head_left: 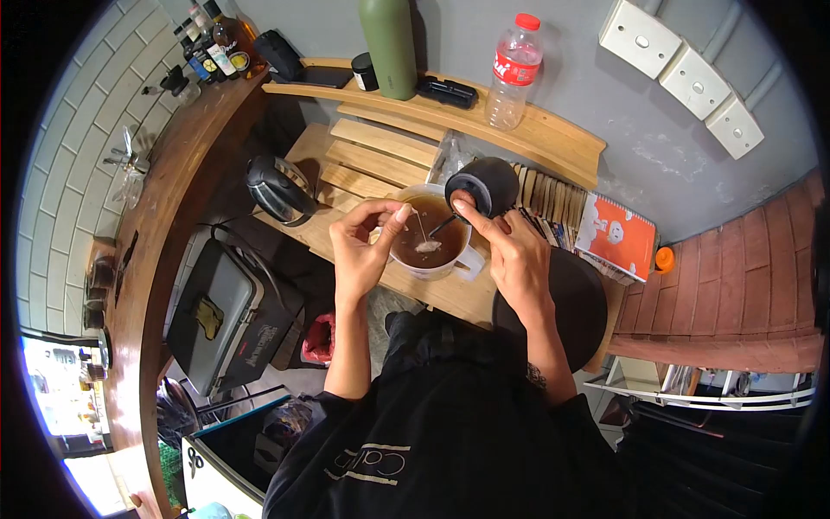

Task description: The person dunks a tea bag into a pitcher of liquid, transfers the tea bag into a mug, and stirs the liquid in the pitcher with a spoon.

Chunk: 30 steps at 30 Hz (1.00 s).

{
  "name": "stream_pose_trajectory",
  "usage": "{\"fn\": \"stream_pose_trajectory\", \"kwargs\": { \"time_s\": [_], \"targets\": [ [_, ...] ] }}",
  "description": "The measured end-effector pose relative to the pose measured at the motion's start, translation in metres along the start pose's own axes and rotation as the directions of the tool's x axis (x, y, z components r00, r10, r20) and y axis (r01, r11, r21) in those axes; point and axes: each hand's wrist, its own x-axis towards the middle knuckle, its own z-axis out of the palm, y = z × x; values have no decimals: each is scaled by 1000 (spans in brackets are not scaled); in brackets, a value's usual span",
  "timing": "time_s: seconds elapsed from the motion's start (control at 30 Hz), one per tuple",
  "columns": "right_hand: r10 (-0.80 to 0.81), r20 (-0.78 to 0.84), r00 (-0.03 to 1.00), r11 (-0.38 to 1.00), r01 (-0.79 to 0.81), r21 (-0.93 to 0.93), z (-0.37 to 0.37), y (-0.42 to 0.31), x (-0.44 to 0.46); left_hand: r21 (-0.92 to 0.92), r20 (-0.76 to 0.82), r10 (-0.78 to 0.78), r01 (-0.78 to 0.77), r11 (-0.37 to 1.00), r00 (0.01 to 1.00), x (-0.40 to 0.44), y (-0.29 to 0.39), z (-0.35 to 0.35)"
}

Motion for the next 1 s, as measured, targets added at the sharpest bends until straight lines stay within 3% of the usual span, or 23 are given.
{"fn": "stream_pose_trajectory", "kwargs": {
  "time_s": [0.13,0.23,0.43,0.63,0.7,0.83,0.93,1.0],
  "targets": [
    [7,21,1000,1000,-7,-19,6,2,-1,69,13,-20,19,997,1000,2,-7,-3],
    [-65,-53,997,998,66,24,10,4,-1,27,19,-81,81,996,997,-2,-11,0],
    [-25,-13,1000,999,26,28,7,1,-2,29,27,27,-28,999,999,-4,1,0],
    [-30,-5,1000,1000,30,-6,9,5,-4,75,18,-91,89,993,996,-4,-14,-2],
    [-20,-37,999,999,22,42,6,5,-4,54,25,14,-16,998,1000,-4,-1,-2],
    [-13,-65,998,997,17,70,9,12,-6,43,18,44,-45,998,999,-3,0,-5],
    [13,-98,995,995,-4,98,7,15,-12,154,18,-49,46,987,999,-5,-13,-12],
    [188,77,979,955,-200,218,0,16,-15,32,-30,-152,152,988,988,-9,-16,-15]
  ]
}}
